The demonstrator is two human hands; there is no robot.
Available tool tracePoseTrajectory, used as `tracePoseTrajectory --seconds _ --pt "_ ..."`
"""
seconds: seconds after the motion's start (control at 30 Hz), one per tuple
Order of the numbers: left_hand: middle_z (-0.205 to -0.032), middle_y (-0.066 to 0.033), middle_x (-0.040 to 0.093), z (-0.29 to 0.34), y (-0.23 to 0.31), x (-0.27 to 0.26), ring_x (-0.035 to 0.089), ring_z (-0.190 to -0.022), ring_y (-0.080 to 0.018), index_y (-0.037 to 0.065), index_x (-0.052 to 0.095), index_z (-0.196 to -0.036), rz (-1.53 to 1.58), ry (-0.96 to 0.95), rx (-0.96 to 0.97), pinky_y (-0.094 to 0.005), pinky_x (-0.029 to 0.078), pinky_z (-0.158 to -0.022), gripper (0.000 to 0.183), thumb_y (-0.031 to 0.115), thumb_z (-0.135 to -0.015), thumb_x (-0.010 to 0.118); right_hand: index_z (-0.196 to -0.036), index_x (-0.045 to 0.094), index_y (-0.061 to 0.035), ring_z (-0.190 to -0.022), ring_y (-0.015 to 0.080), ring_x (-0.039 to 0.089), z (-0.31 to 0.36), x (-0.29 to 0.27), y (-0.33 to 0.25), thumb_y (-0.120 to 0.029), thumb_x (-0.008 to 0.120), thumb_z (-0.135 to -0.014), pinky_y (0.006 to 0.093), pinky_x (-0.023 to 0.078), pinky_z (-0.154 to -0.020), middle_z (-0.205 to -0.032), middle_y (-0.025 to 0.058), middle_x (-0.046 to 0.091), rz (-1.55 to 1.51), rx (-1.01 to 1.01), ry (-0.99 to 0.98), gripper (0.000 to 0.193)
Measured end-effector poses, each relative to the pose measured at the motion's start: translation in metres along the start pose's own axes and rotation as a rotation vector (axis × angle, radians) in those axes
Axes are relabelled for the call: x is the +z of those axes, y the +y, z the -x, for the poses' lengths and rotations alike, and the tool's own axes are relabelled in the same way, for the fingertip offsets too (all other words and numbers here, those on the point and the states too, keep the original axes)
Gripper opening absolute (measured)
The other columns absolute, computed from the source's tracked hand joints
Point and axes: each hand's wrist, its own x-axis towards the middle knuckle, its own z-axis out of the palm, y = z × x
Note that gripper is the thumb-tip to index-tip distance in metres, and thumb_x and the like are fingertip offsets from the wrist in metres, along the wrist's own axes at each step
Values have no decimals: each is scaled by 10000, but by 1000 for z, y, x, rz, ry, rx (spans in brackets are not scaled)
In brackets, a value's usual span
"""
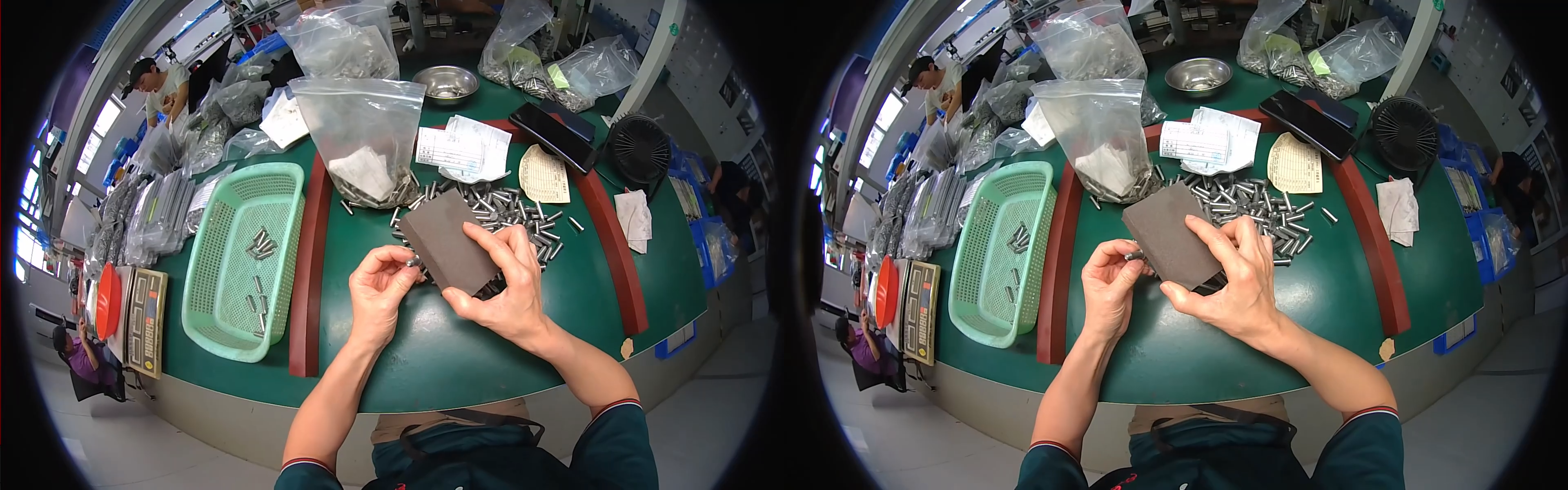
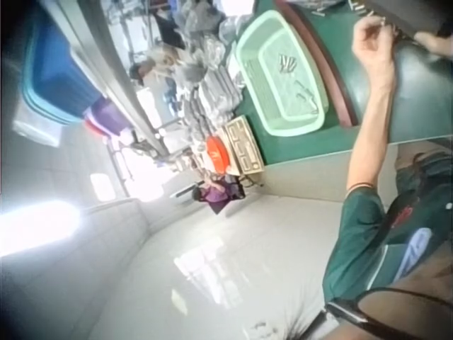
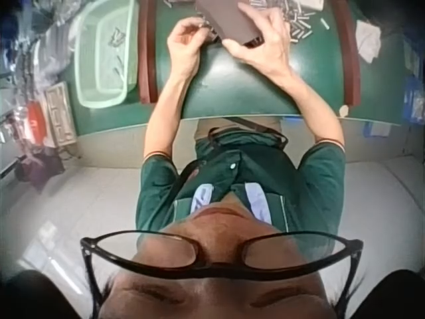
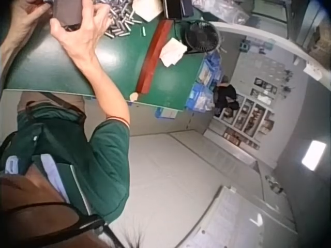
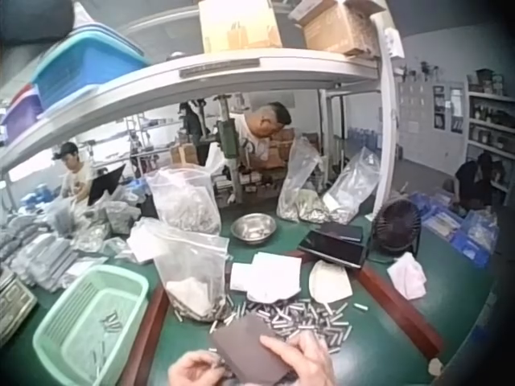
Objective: Sanding and deburring small metal rods using a sanding block at a workbench.
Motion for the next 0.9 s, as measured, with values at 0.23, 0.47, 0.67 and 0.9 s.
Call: tracePoseTrajectory --seconds 0.23,0.47,0.67,0.9 --pt "-992 -63 628 1 -3 -2 624 -834 -132 -9 607 -1031 -62 32 54 -268 539 -782 178 -68 -865 634 -1203 619 -70 -782 205 480 0 -2 -5 -365 831 -539 354 330 -722 -894 72 469 117 -74 7 757" --pt "-970 -78 648 2 -4 5 656 -854 -154 -26 616 -1011 -4 47 20 -287 554 -814 182 -90 -844 649 -1201 623 -70 -766 201 476 -2 2 -5 -365 827 -540 353 325 -714 -879 71 465 99 -37 31 752" --pt "-971 -76 648 3 -3 2 647 -840 -145 -26 628 -1000 -129 53 96 -273 549 -812 168 -85 -844 655 -1203 622 -69 -770 202 476 -2 0 -4 -366 824 -541 352 324 -714 -882 72 466 114 -62 11 753" --pt "-944 -77 654 3 1 2 634 -806 -130 -29 630 -1016 -120 49 83 -254 530 -742 131 -42 -885 633 -1199 621 -73 -782 204 478 -3 -1 -2 -352 826 -529 354 330 -715 -892 69 467 82 -44 40 754"
